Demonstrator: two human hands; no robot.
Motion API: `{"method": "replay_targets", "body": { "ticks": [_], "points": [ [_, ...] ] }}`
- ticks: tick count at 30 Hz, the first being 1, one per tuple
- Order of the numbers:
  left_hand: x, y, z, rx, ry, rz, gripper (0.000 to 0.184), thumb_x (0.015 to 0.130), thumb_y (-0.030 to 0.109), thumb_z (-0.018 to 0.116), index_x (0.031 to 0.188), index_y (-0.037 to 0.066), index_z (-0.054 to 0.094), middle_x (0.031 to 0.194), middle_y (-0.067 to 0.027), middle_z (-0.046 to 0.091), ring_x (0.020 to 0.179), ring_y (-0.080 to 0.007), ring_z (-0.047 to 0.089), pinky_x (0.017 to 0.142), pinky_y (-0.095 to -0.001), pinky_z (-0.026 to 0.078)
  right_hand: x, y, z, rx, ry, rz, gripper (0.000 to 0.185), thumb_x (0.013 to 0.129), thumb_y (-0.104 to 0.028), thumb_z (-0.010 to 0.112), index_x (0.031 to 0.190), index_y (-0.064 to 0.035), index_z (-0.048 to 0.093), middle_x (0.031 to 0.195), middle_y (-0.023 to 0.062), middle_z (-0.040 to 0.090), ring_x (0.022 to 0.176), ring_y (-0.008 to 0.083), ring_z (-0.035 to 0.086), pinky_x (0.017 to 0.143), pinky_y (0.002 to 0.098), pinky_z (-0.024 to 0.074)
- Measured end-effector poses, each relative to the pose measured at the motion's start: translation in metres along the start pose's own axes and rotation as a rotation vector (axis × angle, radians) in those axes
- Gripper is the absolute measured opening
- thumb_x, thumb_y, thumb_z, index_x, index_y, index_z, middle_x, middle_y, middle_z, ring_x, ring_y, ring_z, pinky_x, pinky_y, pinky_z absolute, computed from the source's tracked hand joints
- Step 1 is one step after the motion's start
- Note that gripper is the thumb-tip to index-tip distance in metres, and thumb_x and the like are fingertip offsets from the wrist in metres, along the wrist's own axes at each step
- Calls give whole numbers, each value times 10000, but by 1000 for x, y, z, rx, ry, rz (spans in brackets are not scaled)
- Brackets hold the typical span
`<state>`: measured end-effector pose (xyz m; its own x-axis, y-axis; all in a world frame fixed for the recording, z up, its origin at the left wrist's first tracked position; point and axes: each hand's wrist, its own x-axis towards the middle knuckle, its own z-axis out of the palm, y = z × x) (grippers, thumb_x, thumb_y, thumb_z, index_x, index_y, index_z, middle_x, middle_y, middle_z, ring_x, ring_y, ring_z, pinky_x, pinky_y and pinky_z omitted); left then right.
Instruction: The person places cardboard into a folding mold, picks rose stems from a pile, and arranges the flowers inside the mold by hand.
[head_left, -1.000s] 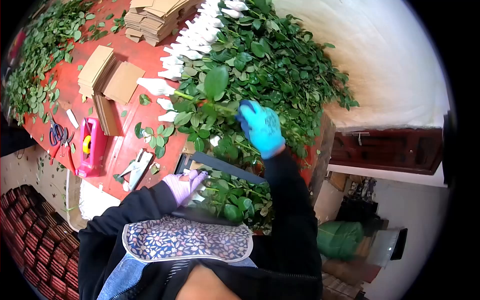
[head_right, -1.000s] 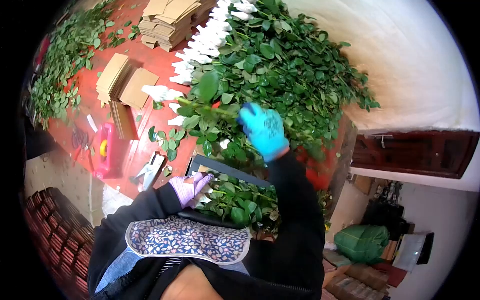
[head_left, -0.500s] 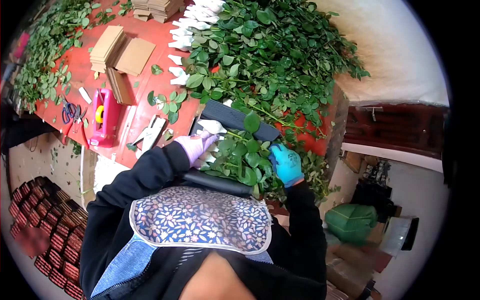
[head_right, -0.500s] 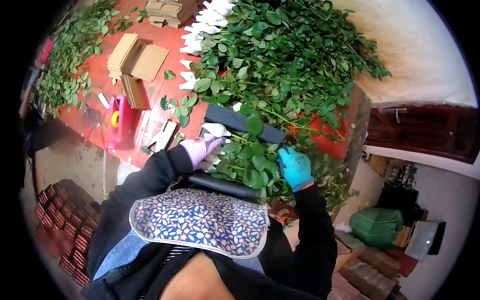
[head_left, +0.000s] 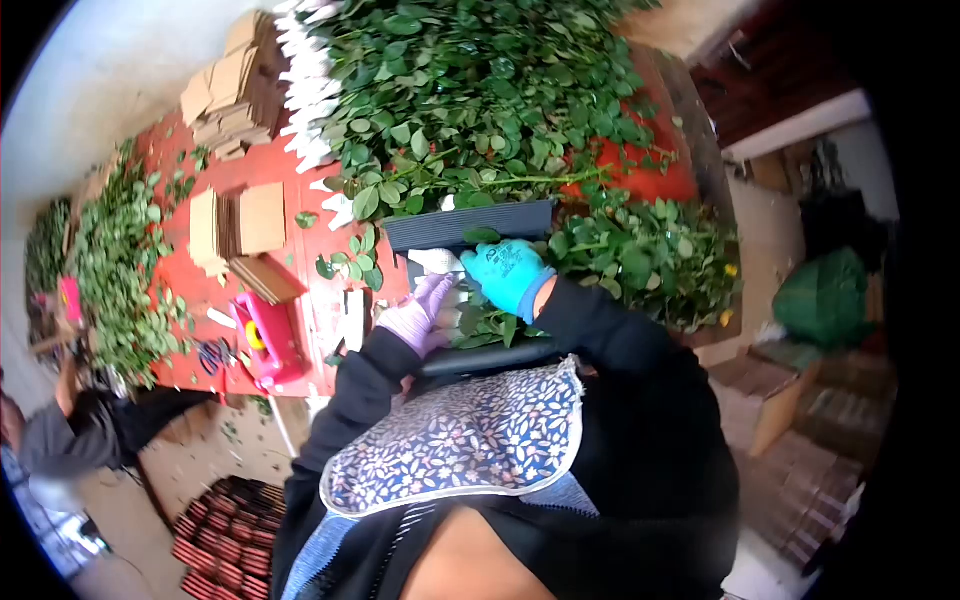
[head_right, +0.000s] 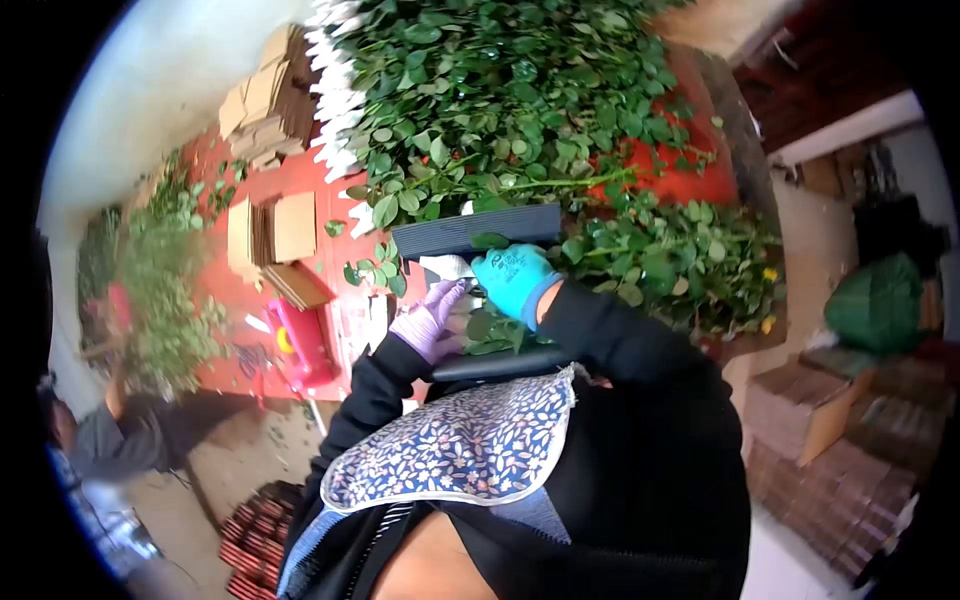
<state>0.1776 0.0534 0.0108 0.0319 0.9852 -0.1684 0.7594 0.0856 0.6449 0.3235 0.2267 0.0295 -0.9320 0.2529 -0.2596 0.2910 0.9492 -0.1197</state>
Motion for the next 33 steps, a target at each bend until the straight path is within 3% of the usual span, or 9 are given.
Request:
{"method": "replay_targets", "body": {
  "ticks": [5,9,11,13,17,23,25,30,33],
  "points": [
    [-4,-3,1,-85,-70,-68,930,693,193,825,1485,53,358,1442,-213,443,1202,-393,564,990,-421,495,-7,6,19,107,231,-39,172,864,-167,553,998,-112,645,897,102,687,834,282,708,716,444,545],
    [-7,-18,22,-114,138,147,800,755,83,787,1448,62,388,1405,-219,481,1131,-362,623,900,-400,565,-7,10,22,162,210,-8,154,862,-171,553,972,-138,654,903,93,683,828,286,702,713,454,537],
    [-15,-21,38,-1355,196,-100,527,863,9,697,1322,68,445,1323,-218,548,1088,-310,663,825,-371,601,-9,10,21,156,204,-9,167,862,-174,552,994,-147,650,918,89,679,826,283,698,711,452,534],
    [-10,5,20,-1540,394,-108,236,941,11,607,1121,59,462,1106,-152,653,972,-221,686,765,-347,609,-13,7,20,135,203,-9,176,865,-179,551,1003,-144,654,912,84,677,835,276,695,711,447,532],
    [1,18,9,-1322,444,-318,161,1015,164,548,1097,28,522,856,-32,592,756,-107,593,668,-248,524,-15,5,30,90,216,-55,239,838,-184,586,1072,-151,622,942,69,665,806,257,692,691,449,533],
    [-4,-13,31,-709,584,-30,189,1030,193,534,1124,33,569,833,19,516,698,-80,506,651,-239,448,-18,5,31,146,267,-45,158,874,-186,548,982,-133,649,896,73,667,838,270,689,698,442,525],
    [-17,-14,34,-962,642,-187,259,1031,301,532,1060,52,595,832,-8,560,681,-107,520,621,-264,449,-17,4,30,105,225,-26,147,875,-191,553,967,-132,651,901,72,669,843,276,686,717,447,521],
    [-42,-42,26,-1194,927,-200,68,957,122,593,973,56,598,904,-46,605,773,-157,592,768,-341,541,-21,13,14,233,164,-4,136,861,-181,579,964,-137,655,905,74,671,854,288,684,747,451,516],
    [-36,-57,35,-1314,634,-232,160,891,31,654,888,90,504,883,-11,580,615,-96,540,510,-234,431,-16,1,3,186,67,-8,166,845,-165,597,998,-139,657,938,78,682,891,282,692,768,442,522]
  ]
}}
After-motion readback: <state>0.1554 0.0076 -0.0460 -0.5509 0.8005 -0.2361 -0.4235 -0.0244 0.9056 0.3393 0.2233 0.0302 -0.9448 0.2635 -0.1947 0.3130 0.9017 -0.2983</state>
